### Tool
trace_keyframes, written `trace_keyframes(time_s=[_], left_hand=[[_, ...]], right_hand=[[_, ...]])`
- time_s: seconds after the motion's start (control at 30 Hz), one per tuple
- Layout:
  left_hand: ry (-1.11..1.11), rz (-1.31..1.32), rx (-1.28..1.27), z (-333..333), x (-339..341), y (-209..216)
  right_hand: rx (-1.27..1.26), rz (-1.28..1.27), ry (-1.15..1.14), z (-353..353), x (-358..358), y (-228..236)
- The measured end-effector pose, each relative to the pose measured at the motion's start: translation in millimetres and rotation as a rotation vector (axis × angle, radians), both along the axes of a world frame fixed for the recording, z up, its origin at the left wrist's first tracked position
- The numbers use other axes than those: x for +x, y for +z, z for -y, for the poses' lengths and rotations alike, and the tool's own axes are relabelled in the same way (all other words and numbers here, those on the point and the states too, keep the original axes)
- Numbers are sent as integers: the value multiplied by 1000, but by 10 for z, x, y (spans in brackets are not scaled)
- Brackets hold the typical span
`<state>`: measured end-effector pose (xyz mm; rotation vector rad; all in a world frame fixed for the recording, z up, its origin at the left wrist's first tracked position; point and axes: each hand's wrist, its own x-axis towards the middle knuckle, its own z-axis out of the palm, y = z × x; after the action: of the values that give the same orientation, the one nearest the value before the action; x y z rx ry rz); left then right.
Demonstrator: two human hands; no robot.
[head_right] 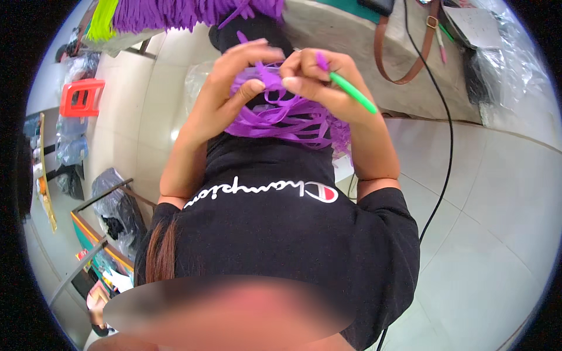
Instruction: The recorder is using a crochet hook to weave and tie purple fabric strips onto a base to create a decorative item.
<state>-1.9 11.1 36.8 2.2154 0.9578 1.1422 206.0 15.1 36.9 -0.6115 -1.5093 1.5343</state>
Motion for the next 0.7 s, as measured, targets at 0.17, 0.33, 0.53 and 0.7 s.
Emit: trace_keyframes(time_s=[0.17,0.33,0.53,0.7], left_hand=[[-354,106,-311,-228,-74,-47],[-535,37,-805,-234,-188,46],[-385,82,-897,-156,-203,9],[-490,-138,-476,-150,-85,-82]], right_hand=[[-43,55,29,-24,-11,62],[51,196,123,-106,36,-16],[202,284,-40,-238,-14,173],[176,-109,208,-983,82,949]])
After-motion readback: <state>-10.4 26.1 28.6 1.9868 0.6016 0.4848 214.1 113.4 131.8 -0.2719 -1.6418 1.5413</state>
